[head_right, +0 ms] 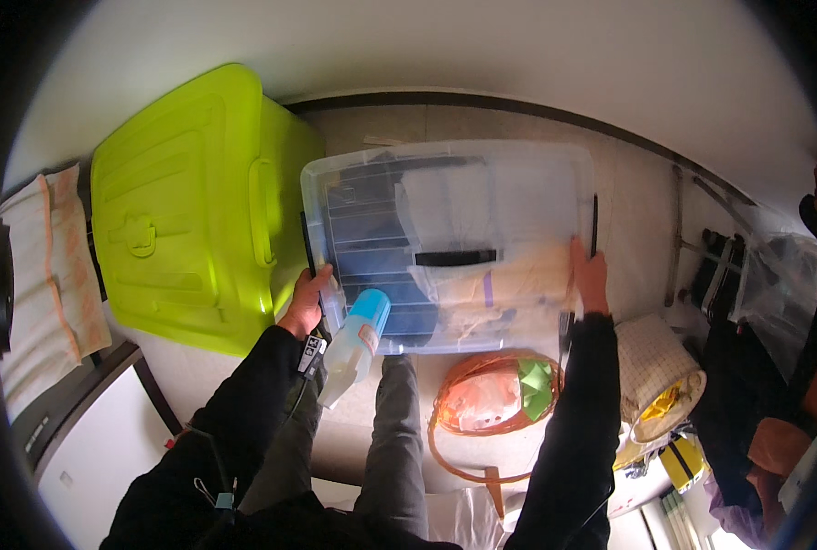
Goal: The person retrieves a spray bottle and cloth, then scrubs a window frame using a wooden stick and cloth. They wipe the frame and sash area repeatedly, focusing on the lower track and vertical edges.
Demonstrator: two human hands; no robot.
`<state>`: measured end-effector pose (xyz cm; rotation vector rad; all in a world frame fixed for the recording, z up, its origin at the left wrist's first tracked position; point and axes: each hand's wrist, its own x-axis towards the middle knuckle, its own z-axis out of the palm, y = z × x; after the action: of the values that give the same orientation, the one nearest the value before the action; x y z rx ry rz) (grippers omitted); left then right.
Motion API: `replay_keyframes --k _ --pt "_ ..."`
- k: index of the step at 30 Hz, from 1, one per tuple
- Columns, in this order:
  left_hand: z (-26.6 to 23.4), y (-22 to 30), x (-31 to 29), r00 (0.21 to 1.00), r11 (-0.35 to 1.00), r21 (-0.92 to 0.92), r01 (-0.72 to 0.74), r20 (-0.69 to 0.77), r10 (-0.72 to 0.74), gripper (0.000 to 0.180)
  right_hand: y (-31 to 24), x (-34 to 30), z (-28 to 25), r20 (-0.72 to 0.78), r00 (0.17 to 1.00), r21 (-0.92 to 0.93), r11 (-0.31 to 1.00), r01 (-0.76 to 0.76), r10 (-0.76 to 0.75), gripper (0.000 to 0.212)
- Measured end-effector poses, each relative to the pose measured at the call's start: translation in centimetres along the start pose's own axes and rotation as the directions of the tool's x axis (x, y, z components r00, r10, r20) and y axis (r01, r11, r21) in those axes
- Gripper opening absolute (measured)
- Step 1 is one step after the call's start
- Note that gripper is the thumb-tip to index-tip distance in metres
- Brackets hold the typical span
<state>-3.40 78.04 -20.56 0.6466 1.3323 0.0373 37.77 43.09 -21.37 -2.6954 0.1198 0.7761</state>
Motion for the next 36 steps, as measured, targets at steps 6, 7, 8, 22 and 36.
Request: replay_keyframes --k 6,7,8,22,36 --pt "-1.7 1.0 1.1 0.993 0.965 0.261 0.013 -0.114 0.018 0.062 4.6 -7.2 2.3 -0.042 0.998 0.159 0.987 -0.033 0.041 0.062" --pt "-1.7 1.1 1.3 0.995 0.960 0.280 0.014 -0.102 0.015 0.063 4.8 -7.6 2.3 -0.055 0.999 0.207 0.978 0.011 0.001 0.061" --pt "-2.1 1.4 1.3 0.996 0.955 0.296 0.031 -0.084 -0.007 0.064 4.7 -8.3 2.5 -0.065 0.998 0.233 0.972 0.001 0.014 0.061" --pt "-1.8 6.0 -6.9 1.000 0.985 0.174 0.012 -0.021 -0.009 0.048 5.7 -19.4 0.7 -0.204 0.930 0.548 0.823 -0.151 0.306 0.049" --pt "-0.9 15.4 -6.4 0.989 0.987 0.079 -0.140 -0.037 0.143 0.045 -2.8 -14.5 -1.2 -0.158 0.940 0.333 0.912 -0.239 0.303 0.067"
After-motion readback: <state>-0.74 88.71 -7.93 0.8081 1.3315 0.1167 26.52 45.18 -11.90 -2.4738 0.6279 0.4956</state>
